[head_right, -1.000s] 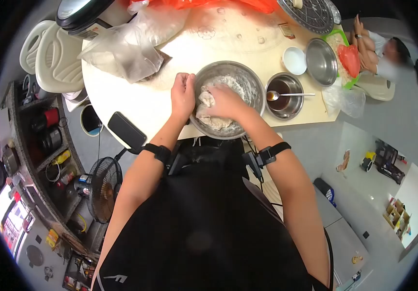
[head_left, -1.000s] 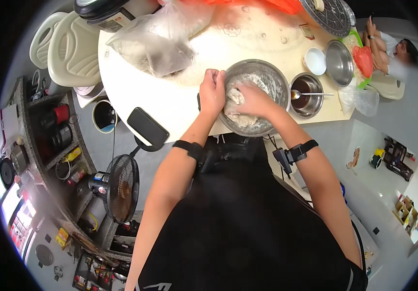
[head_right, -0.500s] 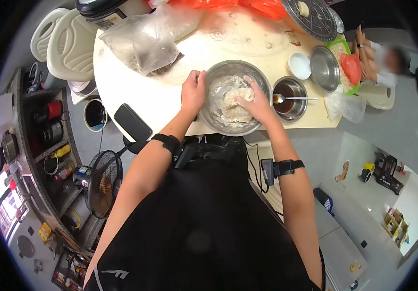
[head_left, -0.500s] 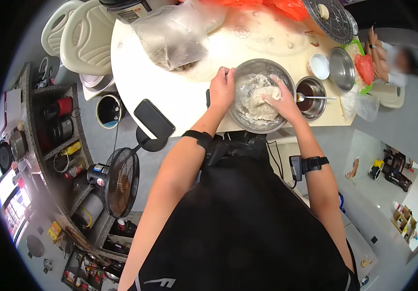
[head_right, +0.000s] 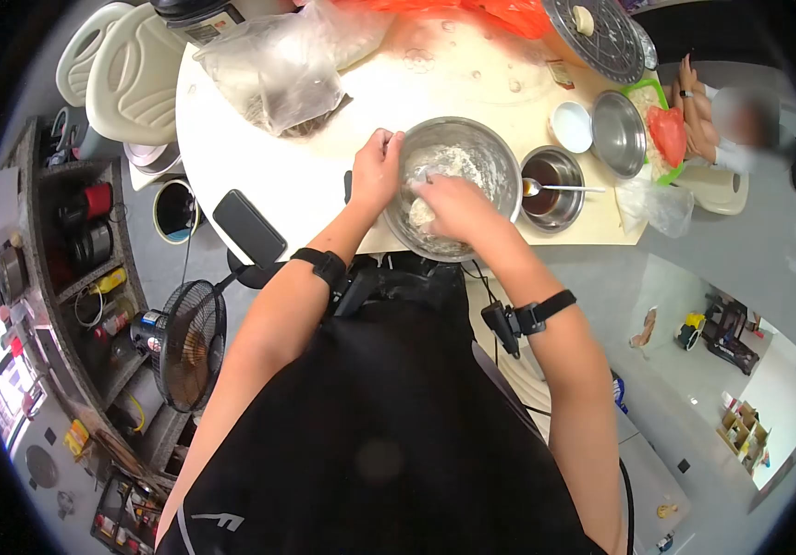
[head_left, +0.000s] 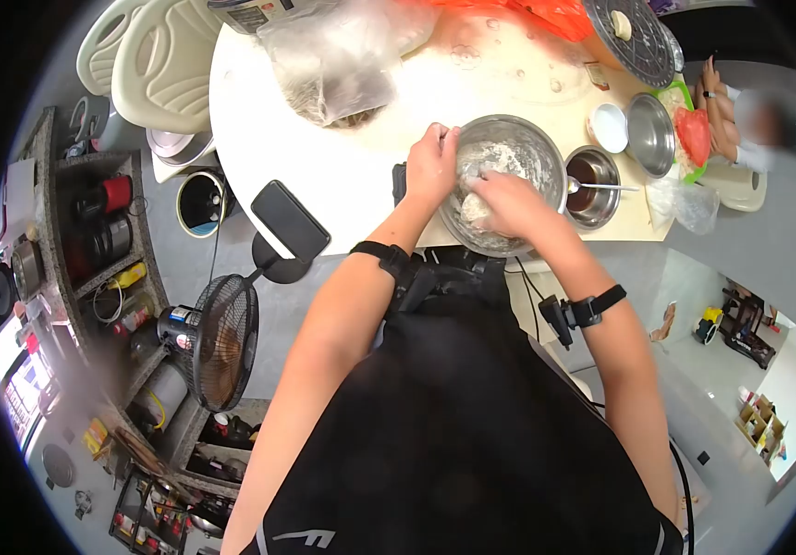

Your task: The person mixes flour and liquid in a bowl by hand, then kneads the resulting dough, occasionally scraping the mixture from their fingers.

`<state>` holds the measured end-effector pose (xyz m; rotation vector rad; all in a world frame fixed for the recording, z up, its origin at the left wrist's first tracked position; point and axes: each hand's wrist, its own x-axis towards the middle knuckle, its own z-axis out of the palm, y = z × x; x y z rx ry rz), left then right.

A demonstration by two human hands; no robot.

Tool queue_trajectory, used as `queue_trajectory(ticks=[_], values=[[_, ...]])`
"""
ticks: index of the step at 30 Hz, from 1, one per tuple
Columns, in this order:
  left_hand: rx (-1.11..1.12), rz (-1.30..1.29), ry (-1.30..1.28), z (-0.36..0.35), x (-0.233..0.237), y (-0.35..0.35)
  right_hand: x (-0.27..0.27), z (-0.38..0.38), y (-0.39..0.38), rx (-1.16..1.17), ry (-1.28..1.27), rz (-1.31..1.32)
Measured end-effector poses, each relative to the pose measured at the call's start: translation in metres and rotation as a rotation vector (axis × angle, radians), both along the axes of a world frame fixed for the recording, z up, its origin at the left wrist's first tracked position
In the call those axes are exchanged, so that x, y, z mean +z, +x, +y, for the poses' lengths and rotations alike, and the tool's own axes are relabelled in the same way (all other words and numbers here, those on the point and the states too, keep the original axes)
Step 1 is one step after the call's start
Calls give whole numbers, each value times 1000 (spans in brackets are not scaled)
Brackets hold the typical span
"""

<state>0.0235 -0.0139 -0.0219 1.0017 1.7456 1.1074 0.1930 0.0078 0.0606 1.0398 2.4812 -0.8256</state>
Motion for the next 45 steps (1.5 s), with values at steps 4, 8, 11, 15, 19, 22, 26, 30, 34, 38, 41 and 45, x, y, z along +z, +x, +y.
queue_trajectory(ticks=[4, 8, 11, 15, 19, 22, 26, 30, 34, 38, 41, 45], values=[[-5, 21, 13, 3, 2, -3, -6, 18, 21, 42, -11, 126], [11, 25, 45, 2, 1, -4, 24, 20, 41, -219, -89, 241], [-13, 8, 17, 4, 4, -8, -2, 7, 47, -222, 124, 248], [-22, 22, -4, 7, 4, -4, -23, -4, 29, -203, 346, 149], [-32, 3, -4, 6, 2, -6, -32, 1, 11, -167, 369, 100], [-42, 2, 14, 12, 3, -5, -28, 18, 24, -151, 261, 87], [-58, 12, -39, 15, 4, -7, -21, 42, 35, -467, 196, 308], [-77, -82, -63, 22, 6, -10, -30, 39, 33, -666, 244, 333], [-102, -65, -51, 17, 7, -8, -45, 22, 10, -806, 366, 352], [-110, -101, -108, 23, 17, -15, -46, 22, -16, -945, 284, 315], [-88, -85, -32, 22, 8, -11, -30, 25, -29, -677, 124, 271], [-89, -98, -55, 22, 11, -14, -24, 22, -26, -294, 20, 146]])
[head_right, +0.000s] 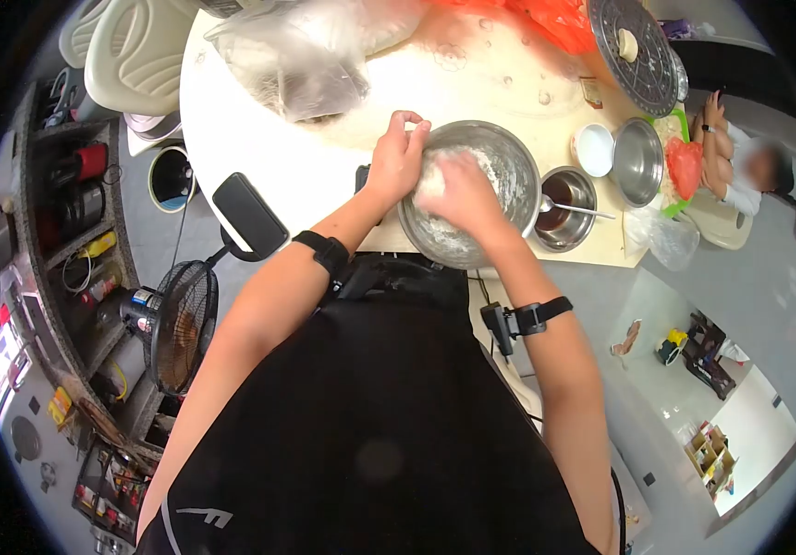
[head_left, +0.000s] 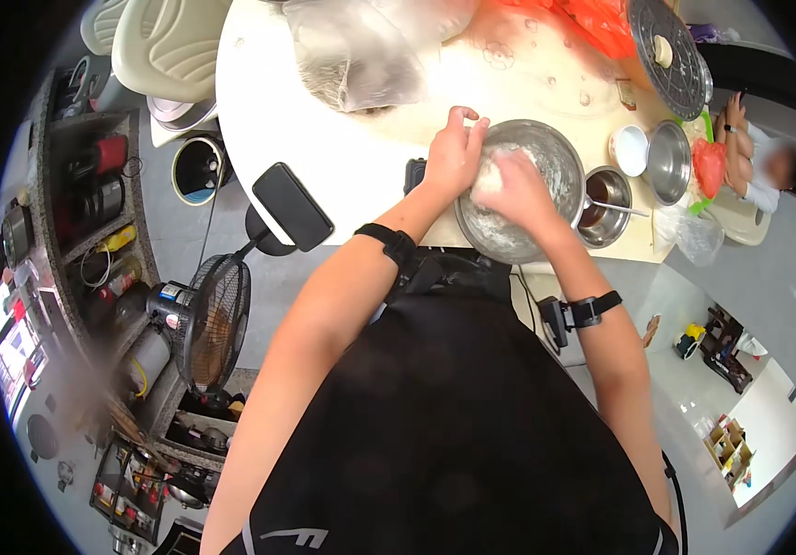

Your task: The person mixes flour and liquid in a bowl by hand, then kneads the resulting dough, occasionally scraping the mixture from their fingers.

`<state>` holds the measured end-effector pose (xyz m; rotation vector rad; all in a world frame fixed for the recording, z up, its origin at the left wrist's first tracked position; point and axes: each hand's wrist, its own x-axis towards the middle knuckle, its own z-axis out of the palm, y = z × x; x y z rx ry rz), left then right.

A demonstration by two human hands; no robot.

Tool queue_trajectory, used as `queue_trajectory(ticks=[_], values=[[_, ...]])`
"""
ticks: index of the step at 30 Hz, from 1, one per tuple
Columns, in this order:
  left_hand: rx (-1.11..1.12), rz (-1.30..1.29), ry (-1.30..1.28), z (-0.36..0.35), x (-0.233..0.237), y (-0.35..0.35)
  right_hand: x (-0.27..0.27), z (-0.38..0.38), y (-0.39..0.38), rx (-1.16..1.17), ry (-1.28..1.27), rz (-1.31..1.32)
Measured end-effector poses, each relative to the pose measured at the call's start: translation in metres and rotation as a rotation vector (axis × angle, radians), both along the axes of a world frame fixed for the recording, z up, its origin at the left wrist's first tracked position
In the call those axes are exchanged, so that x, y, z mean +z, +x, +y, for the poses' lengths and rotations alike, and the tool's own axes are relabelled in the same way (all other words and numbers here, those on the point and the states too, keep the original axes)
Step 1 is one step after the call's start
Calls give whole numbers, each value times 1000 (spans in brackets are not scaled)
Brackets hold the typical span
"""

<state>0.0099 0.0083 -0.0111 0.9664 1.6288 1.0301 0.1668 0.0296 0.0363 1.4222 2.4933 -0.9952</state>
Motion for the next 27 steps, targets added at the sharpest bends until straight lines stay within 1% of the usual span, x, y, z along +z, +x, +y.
queue_trajectory(ticks=[2, 3, 5, 8, 9, 12, 13, 15, 17, 20, 21, 24, 25, 27], values=[[19, -8, 34, 1, -2, -1, -11, -3, 19, 234, -23, -1], [26, -15, 48, -1, -3, -1, -17, -14, 31, 268, 130, 52], [10, -4, 29, 0, -6, 0, -4, -9, 46, 178, -31, 117], [-16, 34, 27, 0, 0, -4, 35, -6, 37, -102, -83, 99], [-34, 46, 29, -3, 1, -3, 24, -6, 46, -182, 4, 66], [-44, 94, 102, -1, -7, 4, -16, -22, 31, -242, 469, -13], [-42, 117, 99, -1, -8, 5, -22, -26, 20, -208, 515, -20], [2, 115, 104, -3, -9, 4, -29, -33, 6, -79, 507, -5], [42, 127, 115, -9, -9, 3, -28, -49, 3, 70, 395, 26], [-6, 131, 57, -11, 0, -1, -4, -49, 20, 239, 72, 99], [-13, 137, 46, -11, 0, -1, 5, -47, 27, 269, 6, 54], [-2, 121, 35, -13, 0, 0, 25, -38, 38, 108, -186, 217], [3, 118, 33, -15, 1, 0, 9, -30, 48, -168, -408, 394], [16, 113, 32, -15, 1, 0, -11, -20, 61, -119, -74, 161]])
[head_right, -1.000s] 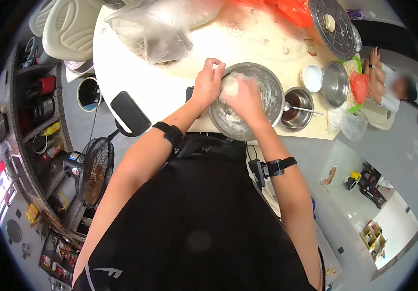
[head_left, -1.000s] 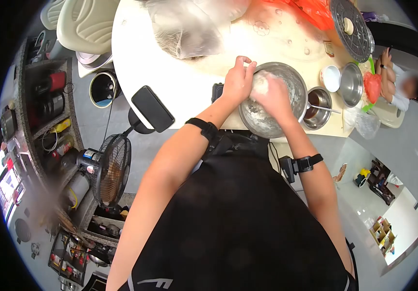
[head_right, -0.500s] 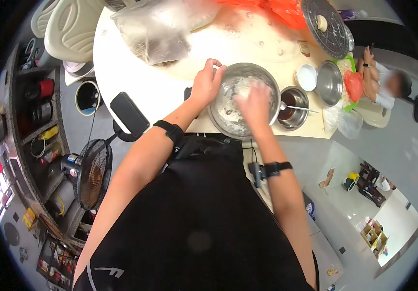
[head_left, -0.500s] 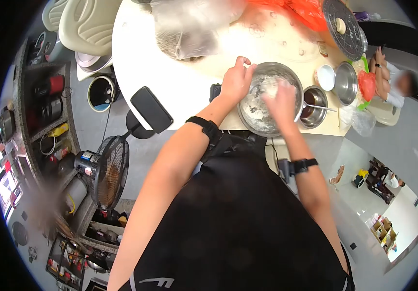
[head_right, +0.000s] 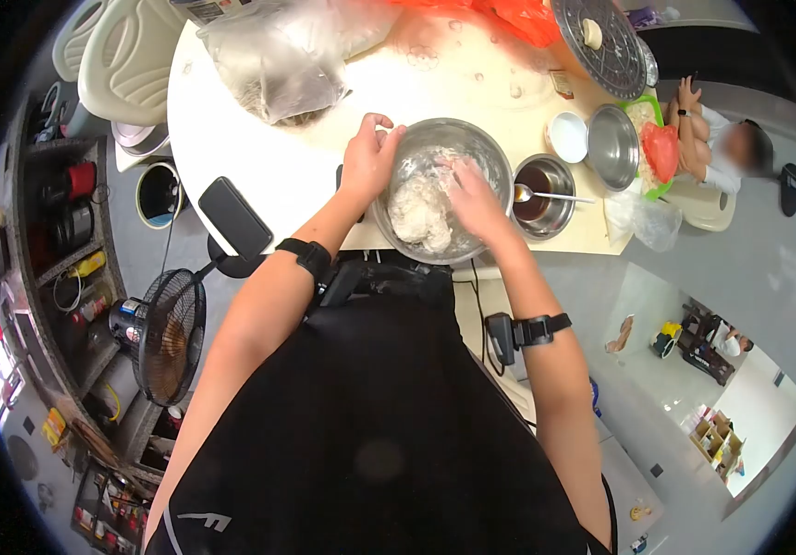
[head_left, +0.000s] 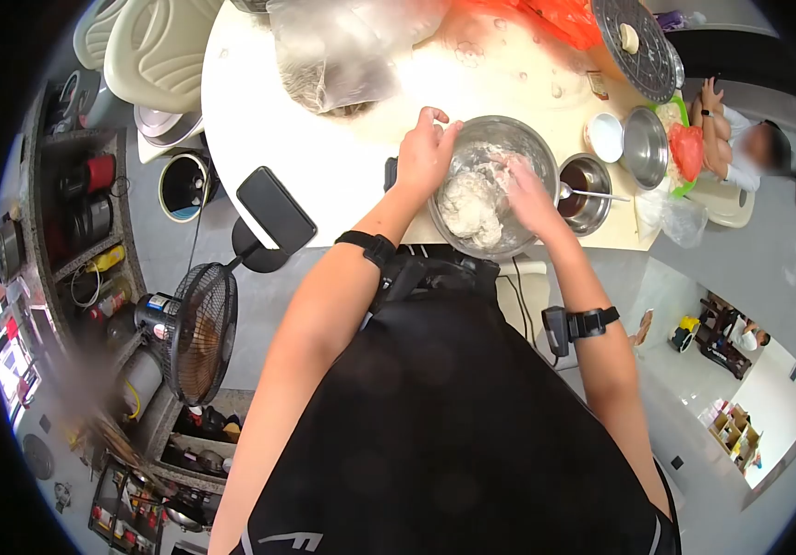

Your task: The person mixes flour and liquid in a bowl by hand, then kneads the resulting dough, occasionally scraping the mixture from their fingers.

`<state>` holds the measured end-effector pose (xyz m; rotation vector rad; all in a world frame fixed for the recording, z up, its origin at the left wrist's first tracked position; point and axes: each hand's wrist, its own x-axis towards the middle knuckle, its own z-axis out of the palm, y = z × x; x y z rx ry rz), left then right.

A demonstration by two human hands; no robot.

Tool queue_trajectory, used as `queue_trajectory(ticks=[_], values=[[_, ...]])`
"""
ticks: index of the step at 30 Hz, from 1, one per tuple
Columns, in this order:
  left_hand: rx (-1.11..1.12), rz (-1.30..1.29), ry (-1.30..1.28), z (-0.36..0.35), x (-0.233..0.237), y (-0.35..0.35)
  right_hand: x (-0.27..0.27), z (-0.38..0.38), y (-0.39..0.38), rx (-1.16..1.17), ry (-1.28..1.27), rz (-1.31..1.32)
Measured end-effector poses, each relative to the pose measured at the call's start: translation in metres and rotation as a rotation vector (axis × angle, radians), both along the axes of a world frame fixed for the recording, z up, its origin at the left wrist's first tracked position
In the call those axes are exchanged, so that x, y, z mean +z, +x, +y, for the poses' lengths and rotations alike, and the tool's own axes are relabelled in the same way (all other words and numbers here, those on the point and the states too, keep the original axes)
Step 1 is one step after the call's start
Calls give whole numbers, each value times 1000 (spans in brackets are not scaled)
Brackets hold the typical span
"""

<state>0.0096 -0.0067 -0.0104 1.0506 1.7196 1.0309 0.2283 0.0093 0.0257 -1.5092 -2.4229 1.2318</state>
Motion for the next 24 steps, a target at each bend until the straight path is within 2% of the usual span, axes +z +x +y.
queue_trajectory(ticks=[1, 2, 5, 6, 9, 13, 17, 20, 22, 24], values=[[-3, 11, -7, 2, 0, 0, -4, 4, 4, 14, 166, -125], [-8, 22, -13, 3, -1, 0, -6, 7, 11, 181, 166, -291], [-9, 21, 3, 1, -2, 0, -20, 13, 9, 518, 353, -548], [-9, 16, 10, -1, -3, -1, -20, 14, 8, 553, 316, -576], [36, 95, 71, -3, -7, 3, -31, 5, 19, 517, 416, -599], [70, 109, 31, -1, -6, 5, -43, -9, 25, 482, 506, -710], [80, 96, 44, -2, -4, 4, -35, -13, 29, 445, 332, -718], [72, 102, 30, -1, -2, 6, -35, -18, 42, 486, 401, -631], [62, 109, 16, -2, -2, 2, -14, -21, 46, 561, 269, -619], [51, 93, 3, -2, -3, 3, -2, -21, 46, 494, 198, -545]])
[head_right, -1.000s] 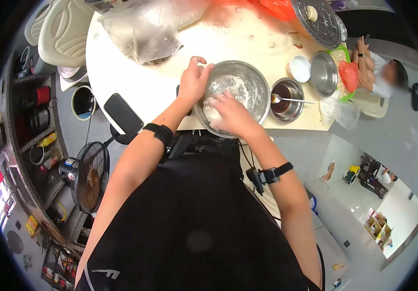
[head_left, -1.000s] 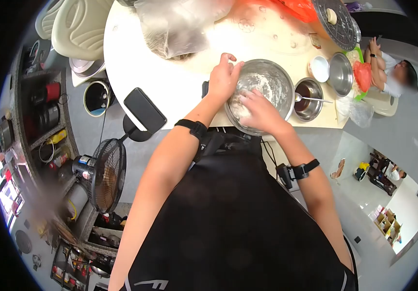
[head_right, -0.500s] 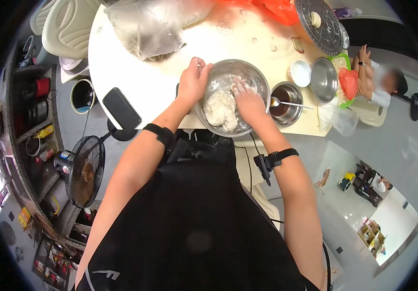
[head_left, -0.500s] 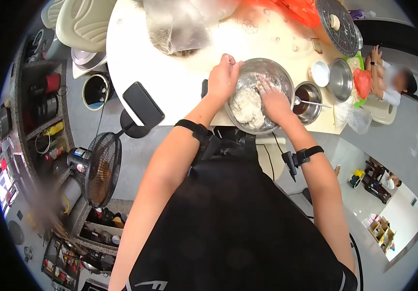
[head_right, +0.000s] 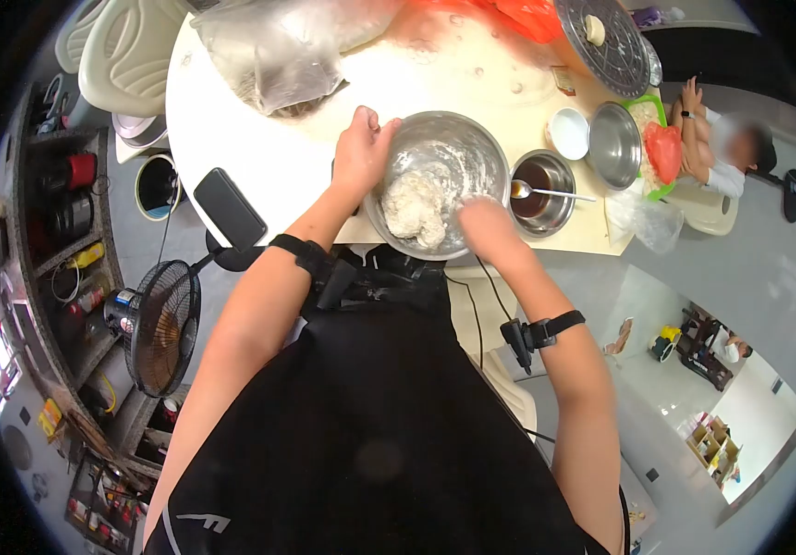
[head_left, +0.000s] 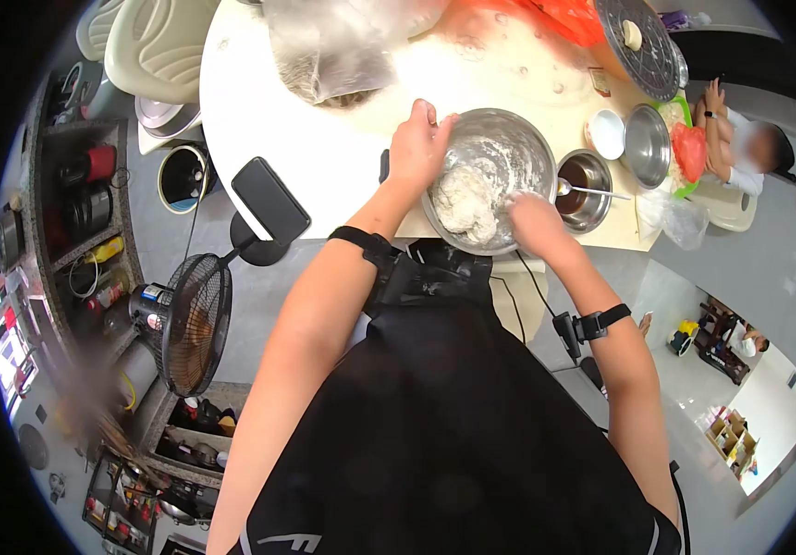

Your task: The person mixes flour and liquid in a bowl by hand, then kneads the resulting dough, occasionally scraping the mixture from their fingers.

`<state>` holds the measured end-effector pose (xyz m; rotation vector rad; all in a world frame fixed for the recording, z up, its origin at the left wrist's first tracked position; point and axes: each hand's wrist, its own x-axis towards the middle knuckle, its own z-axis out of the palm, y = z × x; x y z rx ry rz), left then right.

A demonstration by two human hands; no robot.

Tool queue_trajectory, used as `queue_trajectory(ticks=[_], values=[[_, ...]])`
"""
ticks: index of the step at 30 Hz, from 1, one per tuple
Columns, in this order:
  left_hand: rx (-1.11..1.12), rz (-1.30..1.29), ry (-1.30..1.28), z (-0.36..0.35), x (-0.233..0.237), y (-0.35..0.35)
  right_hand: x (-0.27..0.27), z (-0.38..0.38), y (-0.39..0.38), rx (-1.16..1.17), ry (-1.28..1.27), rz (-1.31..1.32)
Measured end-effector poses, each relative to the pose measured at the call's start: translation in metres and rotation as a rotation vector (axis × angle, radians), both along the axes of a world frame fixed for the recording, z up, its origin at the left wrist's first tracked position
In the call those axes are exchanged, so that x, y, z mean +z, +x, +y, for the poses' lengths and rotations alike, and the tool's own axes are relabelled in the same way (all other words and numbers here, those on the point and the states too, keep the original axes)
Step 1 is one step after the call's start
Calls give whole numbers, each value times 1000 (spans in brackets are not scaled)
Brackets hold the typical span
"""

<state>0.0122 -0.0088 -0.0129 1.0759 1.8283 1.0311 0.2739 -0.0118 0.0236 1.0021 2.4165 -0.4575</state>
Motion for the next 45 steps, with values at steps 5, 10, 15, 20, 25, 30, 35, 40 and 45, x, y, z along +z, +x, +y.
queue_trajectory(ticks=[5, 10, 15, 20, 25, 30, 35, 40, 45], values=[[-17, 13, 10, 0, -3, 2, -13, 8, -18, -84, 216, 241], [13, 10, -23, -2, -2, 1, -32, 7, -19, -52, 170, 97], [9, 19, -44, 3, 3, 6, -40, -4, -9, -86, 212, 36], [-48, 46, 4, 2, -1, 4, -25, 12, -13, 6, 237, 195], [-72, 79, 17, 3, -1, 4, -29, 43, -45, 319, 208, 290], [-47, 33, -11, -3, 4, 5, -34, 58, -38, 317, 169, 126], [-7, 84, 23, -4, -2, 3, -50, 44, -25, 209, 318, 175], [53, -36, 17, -1, -4, 9, -34, 19, -8, -53, 216, 61], [11, 1, 28, -5, -2, 11, -19, -11, 2, -127, 68, 42]])
